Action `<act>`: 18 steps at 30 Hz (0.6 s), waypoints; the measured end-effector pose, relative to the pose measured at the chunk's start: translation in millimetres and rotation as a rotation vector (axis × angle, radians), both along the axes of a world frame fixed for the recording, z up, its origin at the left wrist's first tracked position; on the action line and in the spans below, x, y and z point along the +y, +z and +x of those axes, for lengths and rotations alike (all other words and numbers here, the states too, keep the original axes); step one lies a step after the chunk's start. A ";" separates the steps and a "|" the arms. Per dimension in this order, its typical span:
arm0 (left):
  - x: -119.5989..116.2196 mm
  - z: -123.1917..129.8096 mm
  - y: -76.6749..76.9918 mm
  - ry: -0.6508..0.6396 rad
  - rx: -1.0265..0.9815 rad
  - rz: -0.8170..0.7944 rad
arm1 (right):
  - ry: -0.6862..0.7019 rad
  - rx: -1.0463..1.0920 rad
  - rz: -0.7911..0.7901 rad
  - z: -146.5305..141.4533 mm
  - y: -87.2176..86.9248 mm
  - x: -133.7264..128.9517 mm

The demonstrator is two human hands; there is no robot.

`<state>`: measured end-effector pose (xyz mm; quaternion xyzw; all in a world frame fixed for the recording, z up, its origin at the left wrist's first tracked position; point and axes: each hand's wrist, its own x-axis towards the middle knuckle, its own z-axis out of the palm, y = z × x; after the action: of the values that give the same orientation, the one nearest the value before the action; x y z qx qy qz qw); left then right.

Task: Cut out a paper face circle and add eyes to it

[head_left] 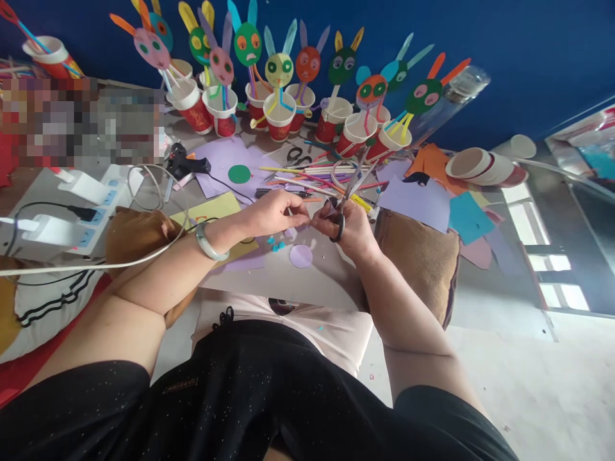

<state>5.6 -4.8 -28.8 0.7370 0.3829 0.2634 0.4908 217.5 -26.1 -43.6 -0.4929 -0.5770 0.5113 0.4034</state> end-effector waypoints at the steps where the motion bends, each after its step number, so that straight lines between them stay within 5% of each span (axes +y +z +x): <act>1: -0.5 0.2 -0.5 -0.013 0.003 0.004 | -0.006 0.003 -0.003 -0.1 0.0 -0.3; 10: -1.4 -1.4 -1.0 -0.081 0.025 -0.109 | -0.039 0.038 0.046 0.3 -4.4 -1.7; 18: -2.2 2.5 1.3 -0.002 -0.129 -0.227 | -0.211 0.103 0.182 0.0 -2.3 -2.6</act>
<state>8.1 -7.0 -27.5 0.6586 0.3772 0.2649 0.5948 217.5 -28.7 -45.9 -0.4853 -0.5444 0.4365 0.5268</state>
